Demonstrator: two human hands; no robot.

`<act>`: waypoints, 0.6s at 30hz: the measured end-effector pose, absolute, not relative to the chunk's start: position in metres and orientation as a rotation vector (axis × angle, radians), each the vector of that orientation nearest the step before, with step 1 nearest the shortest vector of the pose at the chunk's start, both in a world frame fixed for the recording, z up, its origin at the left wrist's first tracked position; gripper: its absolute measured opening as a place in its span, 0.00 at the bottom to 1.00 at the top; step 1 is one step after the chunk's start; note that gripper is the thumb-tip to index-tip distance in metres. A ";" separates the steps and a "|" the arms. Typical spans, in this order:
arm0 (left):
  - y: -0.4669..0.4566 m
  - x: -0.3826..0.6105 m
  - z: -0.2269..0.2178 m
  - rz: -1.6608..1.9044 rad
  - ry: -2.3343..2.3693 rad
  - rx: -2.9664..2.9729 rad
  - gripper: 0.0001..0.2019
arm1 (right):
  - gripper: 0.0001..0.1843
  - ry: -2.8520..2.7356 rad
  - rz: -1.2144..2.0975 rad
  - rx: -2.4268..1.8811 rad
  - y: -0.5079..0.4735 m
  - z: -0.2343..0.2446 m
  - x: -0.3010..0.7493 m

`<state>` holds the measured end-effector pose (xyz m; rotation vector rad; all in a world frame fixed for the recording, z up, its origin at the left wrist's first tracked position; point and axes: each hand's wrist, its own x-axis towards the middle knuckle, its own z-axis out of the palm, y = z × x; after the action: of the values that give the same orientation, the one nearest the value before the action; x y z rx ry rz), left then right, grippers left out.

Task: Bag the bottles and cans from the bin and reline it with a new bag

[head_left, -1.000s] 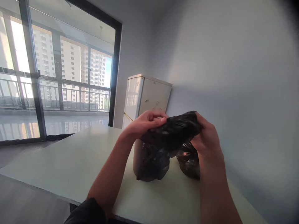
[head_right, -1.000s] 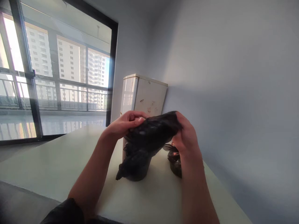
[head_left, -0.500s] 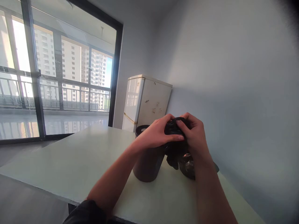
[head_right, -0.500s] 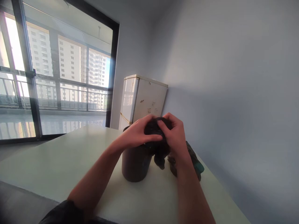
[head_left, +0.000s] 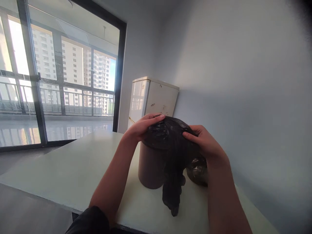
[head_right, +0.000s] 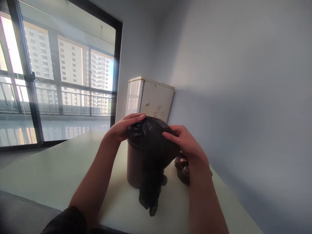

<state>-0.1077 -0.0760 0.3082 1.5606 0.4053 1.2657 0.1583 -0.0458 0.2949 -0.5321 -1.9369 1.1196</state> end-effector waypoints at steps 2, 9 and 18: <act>-0.076 -0.114 0.309 1.257 0.402 1.618 0.16 | 0.15 -1.809 1.086 -0.504 -0.046 0.297 0.157; -0.071 -0.131 0.310 1.181 0.532 1.831 0.17 | 0.16 -1.417 0.962 -0.406 -0.041 0.302 0.152; -0.078 -0.129 0.312 1.304 0.210 1.589 0.15 | 0.24 -1.552 1.134 -0.439 -0.051 0.297 0.160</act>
<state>-0.1291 -0.0778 0.3121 1.5886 0.2095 1.3041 0.1605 -0.0510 0.2966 -0.4389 -1.5517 1.1343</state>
